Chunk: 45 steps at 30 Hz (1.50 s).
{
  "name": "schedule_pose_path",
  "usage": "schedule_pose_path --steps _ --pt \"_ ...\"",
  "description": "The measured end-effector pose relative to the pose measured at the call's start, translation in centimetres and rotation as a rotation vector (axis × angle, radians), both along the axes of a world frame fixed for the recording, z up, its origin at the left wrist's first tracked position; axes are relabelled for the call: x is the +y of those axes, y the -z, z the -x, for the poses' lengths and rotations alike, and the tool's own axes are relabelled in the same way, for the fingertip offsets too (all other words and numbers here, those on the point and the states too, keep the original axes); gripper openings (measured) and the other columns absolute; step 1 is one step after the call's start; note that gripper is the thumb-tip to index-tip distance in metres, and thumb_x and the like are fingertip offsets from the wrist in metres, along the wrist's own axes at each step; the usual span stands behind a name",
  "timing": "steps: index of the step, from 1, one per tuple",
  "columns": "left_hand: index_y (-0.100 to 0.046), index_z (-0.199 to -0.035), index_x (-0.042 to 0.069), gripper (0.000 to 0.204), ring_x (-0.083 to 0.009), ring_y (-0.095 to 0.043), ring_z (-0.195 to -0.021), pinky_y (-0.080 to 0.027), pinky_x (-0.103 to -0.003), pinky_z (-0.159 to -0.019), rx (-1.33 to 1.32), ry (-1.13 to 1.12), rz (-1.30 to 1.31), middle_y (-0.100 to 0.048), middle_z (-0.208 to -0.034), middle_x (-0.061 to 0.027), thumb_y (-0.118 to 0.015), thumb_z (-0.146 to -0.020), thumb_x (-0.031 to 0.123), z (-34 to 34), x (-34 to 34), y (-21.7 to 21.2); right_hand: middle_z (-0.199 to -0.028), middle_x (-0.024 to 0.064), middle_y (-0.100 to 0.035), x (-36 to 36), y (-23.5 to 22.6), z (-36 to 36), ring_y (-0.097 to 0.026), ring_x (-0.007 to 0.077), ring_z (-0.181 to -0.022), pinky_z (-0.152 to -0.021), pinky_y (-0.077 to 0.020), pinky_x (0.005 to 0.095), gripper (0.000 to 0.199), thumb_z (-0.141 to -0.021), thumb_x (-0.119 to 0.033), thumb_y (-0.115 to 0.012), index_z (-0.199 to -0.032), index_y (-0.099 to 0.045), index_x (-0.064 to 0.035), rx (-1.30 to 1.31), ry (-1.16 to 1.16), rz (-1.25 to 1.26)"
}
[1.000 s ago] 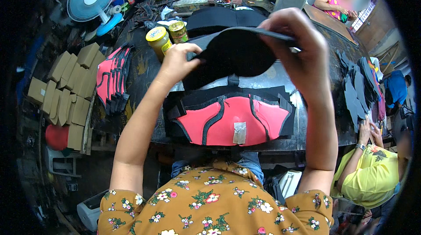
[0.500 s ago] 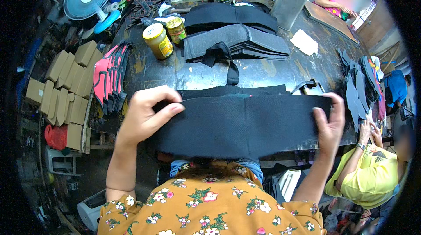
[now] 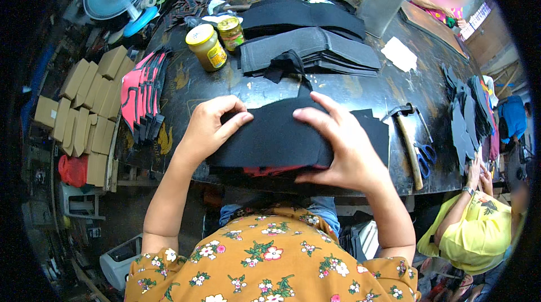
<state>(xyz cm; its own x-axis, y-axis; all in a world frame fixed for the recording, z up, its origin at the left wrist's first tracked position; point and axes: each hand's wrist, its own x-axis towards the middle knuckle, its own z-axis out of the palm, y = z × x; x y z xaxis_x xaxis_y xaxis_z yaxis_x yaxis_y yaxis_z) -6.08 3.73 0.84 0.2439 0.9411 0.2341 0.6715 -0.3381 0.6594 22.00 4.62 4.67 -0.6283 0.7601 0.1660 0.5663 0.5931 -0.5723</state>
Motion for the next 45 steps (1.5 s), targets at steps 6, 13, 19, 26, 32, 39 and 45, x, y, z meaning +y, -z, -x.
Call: schedule_pose_path --steps 6,13,19,26,32,39,45 --pt "-0.030 -0.156 0.010 0.123 -0.0413 -0.049 -0.130 -0.036 -0.051 -0.108 0.112 0.216 -0.270 -0.049 -0.138 -0.0240 -0.087 -0.058 0.059 -2.8 -1.6 -2.1 -0.152 0.0253 -0.039 1.2 0.9 -1.3 -0.041 0.0445 -0.139 -0.115 -0.0340 0.0495 0.115 -0.050 -0.038 -0.096 -0.149 -0.043 -0.0117 0.001 -0.168 -0.071" --pt "-0.031 -0.156 0.013 0.116 -0.0386 -0.056 -0.113 -0.041 -0.048 -0.098 -0.005 0.302 -0.298 -0.056 -0.121 -0.0176 -0.087 -0.056 0.028 -2.4 -0.7 1.1 -0.137 0.0212 -0.052 1.2 1.0 0.2 -0.053 0.0411 -0.126 -0.108 -0.0420 0.0471 0.115 -0.043 -0.023 -0.093 -0.146 -0.045 -0.0031 0.197 -0.124 -0.147" --pt "-0.029 -0.156 0.004 0.128 -0.0403 -0.031 -0.146 -0.024 -0.053 -0.119 -0.063 0.310 -0.321 -0.035 -0.155 -0.0220 -0.081 -0.061 0.073 1.1 -0.3 0.2 -0.140 0.0213 -0.050 0.5 2.9 -0.6 -0.051 0.0407 -0.129 -0.110 -0.0378 0.0518 0.119 -0.042 -0.043 -0.095 -0.145 -0.047 -0.0064 0.038 -0.069 -0.117" --pt "-0.045 -0.144 -0.002 0.111 -0.0436 -0.052 -0.129 -0.041 -0.049 -0.110 0.288 -1.012 -0.420 -0.056 -0.136 -0.0277 -0.086 -0.063 0.061 26.1 7.8 1.1 -0.152 0.0254 -0.041 0.5 1.4 -1.5 -0.039 0.0425 -0.143 -0.118 -0.0189 0.0630 0.137 -0.041 -0.076 -0.085 -0.149 -0.043 -0.0021 -0.012 -0.126 -0.189" --pt "-0.051 -0.141 -0.001 0.105 -0.0384 -0.061 -0.122 -0.049 -0.043 -0.103 0.343 -0.972 -0.036 -0.061 -0.131 -0.0300 -0.083 -0.063 0.062 31.9 7.0 4.5 -0.153 0.0258 -0.039 -0.4 -0.1 -1.9 -0.036 0.0425 -0.145 -0.118 -0.0171 0.0634 0.139 -0.041 -0.078 -0.083 -0.150 -0.042 -0.0026 -0.007 -0.111 -0.193" --pt "-0.057 -0.126 -0.002 0.075 -0.0321 -0.066 -0.098 -0.054 -0.045 -0.091 0.085 -0.977 -0.932 -0.067 -0.107 -0.0150 -0.087 -0.075 0.044 30.7 5.7 -0.8 -0.155 0.0242 -0.037 -0.6 -0.1 -2.7 -0.035 0.0424 -0.145 -0.118 -0.0168 0.0637 0.138 -0.043 -0.078 -0.083 -0.151 -0.040 -0.0043 -0.021 -0.120 -0.191" --pt "-0.052 -0.103 0.010 0.053 -0.0075 -0.049 -0.067 -0.045 -0.023 -0.060 -1.229 -0.378 -0.673 -0.049 -0.088 -0.0011 -0.080 -0.083 0.051 15.4 -0.1 -12.7 -0.149 0.0242 -0.047 -0.2 -3.1 -0.4 -0.042 0.0387 -0.142 -0.119 -0.0246 0.0513 0.131 -0.049 -0.070 -0.086 -0.147 -0.042 0.0057 0.418 -0.183 -0.332"
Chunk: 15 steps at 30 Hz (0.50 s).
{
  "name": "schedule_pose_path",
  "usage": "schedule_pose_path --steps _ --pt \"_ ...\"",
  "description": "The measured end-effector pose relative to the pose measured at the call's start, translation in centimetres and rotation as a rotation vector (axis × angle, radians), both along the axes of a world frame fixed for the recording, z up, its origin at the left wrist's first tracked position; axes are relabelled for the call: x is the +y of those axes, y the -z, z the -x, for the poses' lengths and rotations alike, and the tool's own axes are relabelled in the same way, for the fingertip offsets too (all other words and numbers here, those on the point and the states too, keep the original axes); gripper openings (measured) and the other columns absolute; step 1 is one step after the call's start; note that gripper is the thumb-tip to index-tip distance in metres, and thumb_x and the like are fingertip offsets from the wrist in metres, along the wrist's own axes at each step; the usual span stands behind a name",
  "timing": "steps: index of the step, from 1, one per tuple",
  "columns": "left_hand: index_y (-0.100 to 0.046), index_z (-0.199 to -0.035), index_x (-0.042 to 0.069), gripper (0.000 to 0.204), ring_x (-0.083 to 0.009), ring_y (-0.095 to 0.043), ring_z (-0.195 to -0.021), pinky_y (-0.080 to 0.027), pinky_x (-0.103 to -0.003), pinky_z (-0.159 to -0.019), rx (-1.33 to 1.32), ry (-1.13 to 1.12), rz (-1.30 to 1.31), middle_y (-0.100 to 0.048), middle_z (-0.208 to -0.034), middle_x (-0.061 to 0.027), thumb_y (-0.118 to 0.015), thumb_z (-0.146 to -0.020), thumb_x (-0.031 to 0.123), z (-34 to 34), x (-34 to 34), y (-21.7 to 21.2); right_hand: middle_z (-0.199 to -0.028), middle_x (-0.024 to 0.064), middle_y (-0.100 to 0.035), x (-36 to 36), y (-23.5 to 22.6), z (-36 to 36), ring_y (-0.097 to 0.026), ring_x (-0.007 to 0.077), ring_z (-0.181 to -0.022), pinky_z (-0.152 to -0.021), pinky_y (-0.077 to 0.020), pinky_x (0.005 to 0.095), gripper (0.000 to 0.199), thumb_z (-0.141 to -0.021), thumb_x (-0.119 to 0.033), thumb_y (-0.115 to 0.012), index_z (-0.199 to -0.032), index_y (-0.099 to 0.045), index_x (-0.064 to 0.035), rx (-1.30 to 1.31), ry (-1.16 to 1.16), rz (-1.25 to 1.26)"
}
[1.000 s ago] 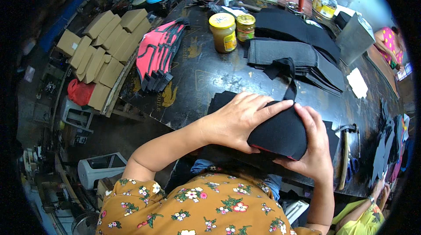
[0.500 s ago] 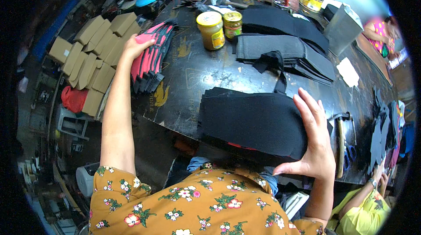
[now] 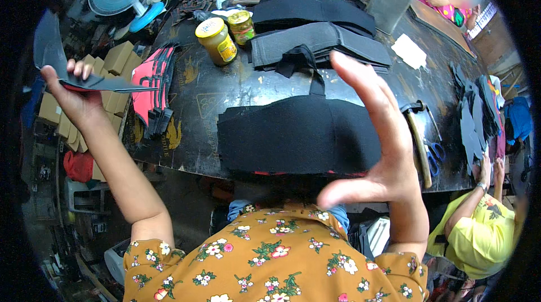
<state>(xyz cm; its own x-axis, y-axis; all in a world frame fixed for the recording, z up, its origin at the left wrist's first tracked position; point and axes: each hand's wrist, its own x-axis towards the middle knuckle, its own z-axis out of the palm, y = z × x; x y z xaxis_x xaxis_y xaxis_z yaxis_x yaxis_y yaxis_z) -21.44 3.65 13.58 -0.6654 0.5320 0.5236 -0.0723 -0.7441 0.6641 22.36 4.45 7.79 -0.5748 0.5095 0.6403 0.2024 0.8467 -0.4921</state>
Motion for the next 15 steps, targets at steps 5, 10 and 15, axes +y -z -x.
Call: schedule_pose_path --steps 5,10,15 --pt "-0.049 -0.102 0.004 0.063 -0.0151 -0.053 -0.084 -0.045 -0.030 -0.080 0.010 0.437 -0.137 -0.053 -0.092 -0.0049 -0.070 -0.088 0.062 -17.5 2.0 0.0 -0.145 0.0231 -0.052 0.4 -4.0 4.9 -0.054 0.0351 -0.132 -0.110 -0.0418 0.0437 0.109 -0.066 -0.050 -0.089 -0.146 -0.042 0.0074 -0.002 -0.033 -0.366" --pt "-0.052 -0.124 0.002 0.072 -0.0226 -0.059 -0.111 -0.045 -0.039 -0.100 -0.050 0.860 -0.241 -0.061 -0.117 -0.0113 -0.070 -0.088 0.061 -19.8 1.8 1.2 -0.110 0.0105 -0.072 -0.5 -5.2 2.2 -0.068 0.0179 -0.098 -0.088 -0.0533 0.0315 0.046 -0.079 -0.008 -0.083 -0.121 -0.066 0.0010 -0.036 0.183 -0.230" --pt "-0.040 -0.148 0.005 0.069 -0.0200 -0.060 -0.121 -0.043 -0.043 -0.107 0.020 0.617 0.026 -0.063 -0.130 -0.0057 -0.073 -0.092 0.028 -17.5 1.3 1.3 -0.104 0.0082 -0.073 2.7 -4.6 -7.1 -0.068 0.0134 -0.096 -0.088 -0.0541 0.0295 0.034 -0.083 0.008 -0.073 -0.117 -0.069 0.0054 0.106 -0.139 0.473"
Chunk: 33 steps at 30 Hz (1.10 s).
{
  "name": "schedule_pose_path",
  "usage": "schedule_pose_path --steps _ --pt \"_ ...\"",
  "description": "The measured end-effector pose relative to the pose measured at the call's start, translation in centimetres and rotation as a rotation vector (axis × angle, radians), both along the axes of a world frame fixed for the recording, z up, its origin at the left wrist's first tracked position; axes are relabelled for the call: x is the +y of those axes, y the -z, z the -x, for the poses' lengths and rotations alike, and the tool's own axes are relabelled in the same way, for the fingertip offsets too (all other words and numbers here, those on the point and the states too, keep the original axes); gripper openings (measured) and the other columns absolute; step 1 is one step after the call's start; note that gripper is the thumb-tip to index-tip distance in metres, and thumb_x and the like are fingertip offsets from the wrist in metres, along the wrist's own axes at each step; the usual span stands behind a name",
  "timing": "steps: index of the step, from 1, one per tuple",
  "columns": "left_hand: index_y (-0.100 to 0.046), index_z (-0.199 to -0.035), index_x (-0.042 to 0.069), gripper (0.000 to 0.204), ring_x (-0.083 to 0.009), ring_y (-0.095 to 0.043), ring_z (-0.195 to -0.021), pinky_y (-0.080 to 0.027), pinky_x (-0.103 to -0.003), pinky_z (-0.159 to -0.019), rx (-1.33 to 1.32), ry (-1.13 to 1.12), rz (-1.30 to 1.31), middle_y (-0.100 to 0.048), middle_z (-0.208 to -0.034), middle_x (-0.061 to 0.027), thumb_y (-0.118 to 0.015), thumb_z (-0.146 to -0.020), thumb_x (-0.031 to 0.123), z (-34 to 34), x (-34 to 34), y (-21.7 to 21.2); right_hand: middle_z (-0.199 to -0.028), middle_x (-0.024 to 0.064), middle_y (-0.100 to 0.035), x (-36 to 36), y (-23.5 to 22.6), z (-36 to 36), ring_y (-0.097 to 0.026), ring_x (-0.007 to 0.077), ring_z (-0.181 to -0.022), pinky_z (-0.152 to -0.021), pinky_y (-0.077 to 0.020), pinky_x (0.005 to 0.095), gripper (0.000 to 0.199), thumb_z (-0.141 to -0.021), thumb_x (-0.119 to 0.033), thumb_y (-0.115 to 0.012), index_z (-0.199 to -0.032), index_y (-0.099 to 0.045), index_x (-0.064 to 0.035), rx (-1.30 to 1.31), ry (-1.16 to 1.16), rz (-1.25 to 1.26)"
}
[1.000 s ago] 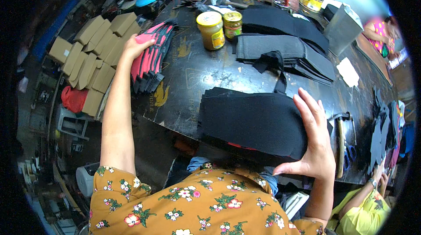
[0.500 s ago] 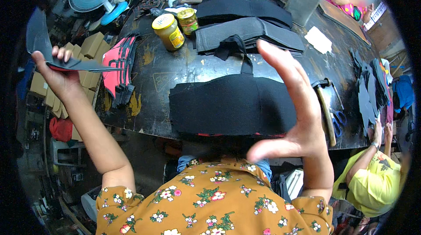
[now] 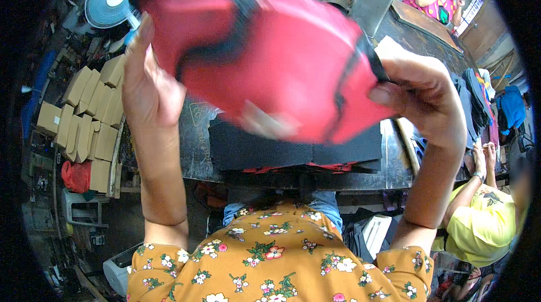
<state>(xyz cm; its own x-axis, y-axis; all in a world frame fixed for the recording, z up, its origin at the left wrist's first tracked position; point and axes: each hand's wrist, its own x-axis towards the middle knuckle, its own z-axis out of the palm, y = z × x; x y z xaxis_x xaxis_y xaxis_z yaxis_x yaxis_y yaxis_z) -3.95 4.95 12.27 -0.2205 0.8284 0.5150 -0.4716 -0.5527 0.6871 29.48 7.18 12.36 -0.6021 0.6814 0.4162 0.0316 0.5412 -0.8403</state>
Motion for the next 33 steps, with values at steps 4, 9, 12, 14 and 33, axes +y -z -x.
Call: schedule_pose_path --steps 4,9,12,14,33 --pt "-0.025 -0.156 0.001 0.089 -0.0186 -0.067 -0.103 -0.056 -0.027 -0.088 0.113 0.135 0.111 -0.064 -0.115 -0.0158 -0.077 -0.084 0.004 3.2 -3.1 4.4 -0.104 0.0086 -0.073 3.5 1.0 -3.4 -0.067 0.0119 -0.092 -0.085 -0.0536 0.0266 0.031 -0.083 0.001 -0.078 -0.112 -0.071 0.0060 -0.193 -0.166 0.274" --pt "-0.033 -0.151 0.003 0.088 -0.0098 -0.068 -0.079 -0.054 -0.019 -0.058 0.383 0.021 0.530 -0.067 -0.095 -0.0045 -0.081 -0.077 -0.004 5.7 -6.0 11.5 -0.091 0.0020 -0.072 5.0 5.3 -2.1 -0.064 0.0068 -0.082 -0.077 -0.0533 0.0243 0.031 -0.079 -0.008 -0.085 -0.105 -0.072 0.0042 -0.412 -0.127 0.446" --pt "-0.050 -0.142 0.007 0.075 -0.0213 -0.064 -0.102 -0.053 -0.033 -0.087 0.910 -0.257 0.459 -0.063 -0.115 -0.0127 -0.082 -0.074 0.002 4.3 -5.2 11.6 -0.078 -0.0060 -0.063 5.3 8.1 -0.8 -0.054 0.0015 -0.070 -0.063 -0.0444 0.0205 0.030 -0.079 -0.014 -0.087 -0.098 -0.069 -0.0009 -0.443 -0.128 0.560" --pt "-0.060 -0.132 0.006 0.063 -0.0347 -0.051 -0.126 -0.039 -0.044 -0.109 1.233 -0.549 0.144 -0.053 -0.135 -0.0185 -0.081 -0.073 0.016 2.0 -4.9 10.2 -0.073 -0.0090 -0.056 5.4 8.8 -0.4 -0.050 0.0004 -0.068 -0.060 -0.0400 0.0196 0.029 -0.079 -0.016 -0.088 -0.093 -0.065 -0.0041 -0.441 -0.119 0.550" --pt "-0.048 -0.147 0.026 0.079 -0.0354 -0.039 -0.144 -0.032 -0.054 -0.114 1.357 -0.028 -0.297 -0.041 -0.155 -0.0129 -0.077 -0.077 0.050 -6.2 -1.9 12.3 -0.149 0.0232 -0.048 25.7 17.1 3.8 -0.045 0.0336 -0.140 -0.117 -0.0342 0.0395 0.114 -0.061 -0.044 -0.092 -0.153 -0.037 -0.0047 -0.734 0.237 -0.200"
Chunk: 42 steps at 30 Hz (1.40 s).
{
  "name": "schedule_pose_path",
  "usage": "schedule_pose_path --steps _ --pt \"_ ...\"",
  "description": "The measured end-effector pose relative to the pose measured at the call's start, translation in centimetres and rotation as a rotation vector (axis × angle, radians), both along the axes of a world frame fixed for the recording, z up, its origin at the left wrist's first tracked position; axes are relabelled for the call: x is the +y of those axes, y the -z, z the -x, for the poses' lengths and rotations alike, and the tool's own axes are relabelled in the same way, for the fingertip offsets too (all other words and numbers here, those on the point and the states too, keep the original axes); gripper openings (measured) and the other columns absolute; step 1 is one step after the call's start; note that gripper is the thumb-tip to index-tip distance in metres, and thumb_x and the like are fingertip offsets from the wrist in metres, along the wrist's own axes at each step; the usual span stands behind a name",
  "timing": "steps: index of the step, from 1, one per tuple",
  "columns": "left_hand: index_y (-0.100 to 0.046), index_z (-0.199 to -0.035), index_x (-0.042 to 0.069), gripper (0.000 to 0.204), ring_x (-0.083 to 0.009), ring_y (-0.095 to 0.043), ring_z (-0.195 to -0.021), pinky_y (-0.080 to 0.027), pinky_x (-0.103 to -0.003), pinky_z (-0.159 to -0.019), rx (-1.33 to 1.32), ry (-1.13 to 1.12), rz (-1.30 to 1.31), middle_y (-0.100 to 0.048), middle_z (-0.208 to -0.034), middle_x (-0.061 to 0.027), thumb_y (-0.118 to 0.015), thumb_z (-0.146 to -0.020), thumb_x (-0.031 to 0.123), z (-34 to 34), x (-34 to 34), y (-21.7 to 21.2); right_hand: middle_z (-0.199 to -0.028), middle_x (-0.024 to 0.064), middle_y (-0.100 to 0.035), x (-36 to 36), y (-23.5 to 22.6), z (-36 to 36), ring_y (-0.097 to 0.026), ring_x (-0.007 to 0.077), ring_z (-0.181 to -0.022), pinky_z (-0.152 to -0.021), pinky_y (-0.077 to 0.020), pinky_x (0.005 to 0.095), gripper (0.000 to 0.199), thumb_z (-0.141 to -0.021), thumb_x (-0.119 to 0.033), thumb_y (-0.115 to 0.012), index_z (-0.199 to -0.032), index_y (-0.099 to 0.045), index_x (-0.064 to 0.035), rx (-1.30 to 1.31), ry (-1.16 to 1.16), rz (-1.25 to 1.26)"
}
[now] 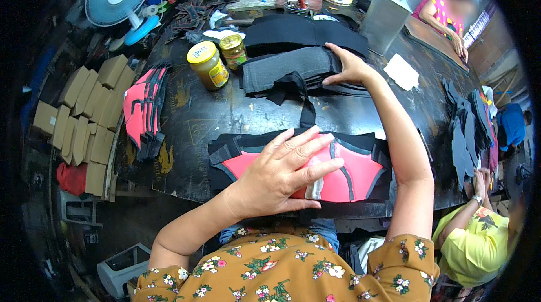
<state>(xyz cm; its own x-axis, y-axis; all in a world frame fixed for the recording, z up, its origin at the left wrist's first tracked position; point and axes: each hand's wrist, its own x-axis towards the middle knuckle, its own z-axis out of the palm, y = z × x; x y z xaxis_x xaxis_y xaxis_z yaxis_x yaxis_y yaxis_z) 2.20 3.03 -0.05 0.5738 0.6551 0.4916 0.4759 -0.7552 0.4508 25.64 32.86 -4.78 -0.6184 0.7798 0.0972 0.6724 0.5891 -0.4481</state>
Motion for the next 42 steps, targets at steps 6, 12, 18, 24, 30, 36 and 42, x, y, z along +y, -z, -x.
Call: schedule_pose_path --steps 6,12,18,24,30,36,42 --pt "-0.033 -0.157 0.024 0.099 -0.0373 -0.030 -0.148 -0.025 -0.058 -0.118 -0.021 0.034 0.007 -0.032 -0.159 -0.0197 -0.079 -0.074 0.052 0.6 -0.7 -0.5 -0.135 0.0235 -0.055 -3.3 0.7 0.6 -0.055 0.0413 -0.124 -0.106 -0.0453 0.0451 0.123 -0.052 -0.024 -0.091 -0.157 -0.028 -0.0143 -0.142 -0.113 -0.283" --pt "-0.035 -0.157 0.021 0.096 -0.0394 -0.028 -0.149 -0.021 -0.062 -0.116 -0.035 0.049 0.061 -0.027 -0.161 -0.0214 -0.073 -0.077 0.060 1.8 -1.7 -1.7 -0.139 0.0208 -0.052 -5.3 0.2 0.2 -0.055 0.0402 -0.124 -0.105 -0.0471 0.0427 0.108 -0.060 -0.015 -0.081 -0.155 -0.032 -0.0144 -0.055 -0.124 -0.336" --pt "-0.054 -0.138 0.007 0.068 -0.0353 -0.050 -0.134 -0.034 -0.054 -0.113 -0.188 -0.141 -0.086 -0.053 -0.142 -0.0193 -0.073 -0.086 0.046 6.2 2.8 -3.8 -0.137 0.0222 -0.054 -4.4 -0.1 -0.4 -0.053 0.0411 -0.126 -0.108 -0.0436 0.0468 0.112 -0.060 -0.041 -0.090 -0.155 -0.035 -0.0151 -0.020 -0.085 -0.328" --pt "-0.056 -0.128 -0.002 0.062 -0.0335 -0.060 -0.121 -0.046 -0.040 -0.105 -0.106 -0.295 0.368 -0.063 -0.126 -0.0214 -0.080 -0.080 0.029 9.2 19.7 2.0 -0.146 0.0231 -0.049 -2.6 -0.4 -0.8 -0.047 0.0390 -0.137 -0.115 -0.0366 0.0448 0.113 -0.064 -0.055 -0.087 -0.155 -0.035 -0.0134 0.060 -0.091 -0.099" --pt "-0.059 -0.127 0.000 0.084 -0.0374 -0.063 -0.114 -0.050 -0.043 -0.098 0.480 -0.368 0.406 -0.065 -0.121 -0.0227 -0.092 -0.061 0.040 7.4 26.7 6.4 -0.150 0.0194 -0.048 -1.4 -1.3 -0.1 -0.045 0.0308 -0.140 -0.117 -0.0337 0.0410 0.091 -0.079 -0.041 -0.079 -0.155 -0.037 -0.0128 0.170 -0.092 0.087" --pt "-0.064 -0.112 0.005 0.065 -0.0363 -0.064 -0.111 -0.051 -0.046 -0.095 0.427 -0.346 0.262 -0.068 -0.107 -0.0183 -0.091 -0.059 0.029 5.9 24.6 5.0 -0.146 0.0177 -0.053 -1.2 -1.7 1.8 -0.050 0.0330 -0.135 -0.113 -0.0381 0.0419 0.093 -0.072 -0.040 -0.084 -0.150 -0.045 -0.0102 0.112 -0.219 -0.019" --pt "-0.053 -0.099 0.004 0.032 -0.0370 -0.065 -0.097 -0.053 -0.046 -0.081 0.268 -0.304 -0.199 -0.065 -0.095 -0.0140 -0.073 -0.074 0.001 4.8 21.9 1.5 -0.127 0.0203 -0.066 -1.9 -5.5 0.6 -0.063 0.0298 -0.118 -0.105 -0.0454 0.0381 0.087 -0.066 -0.043 -0.089 -0.136 -0.058 -0.0019 -0.035 -0.155 0.213"
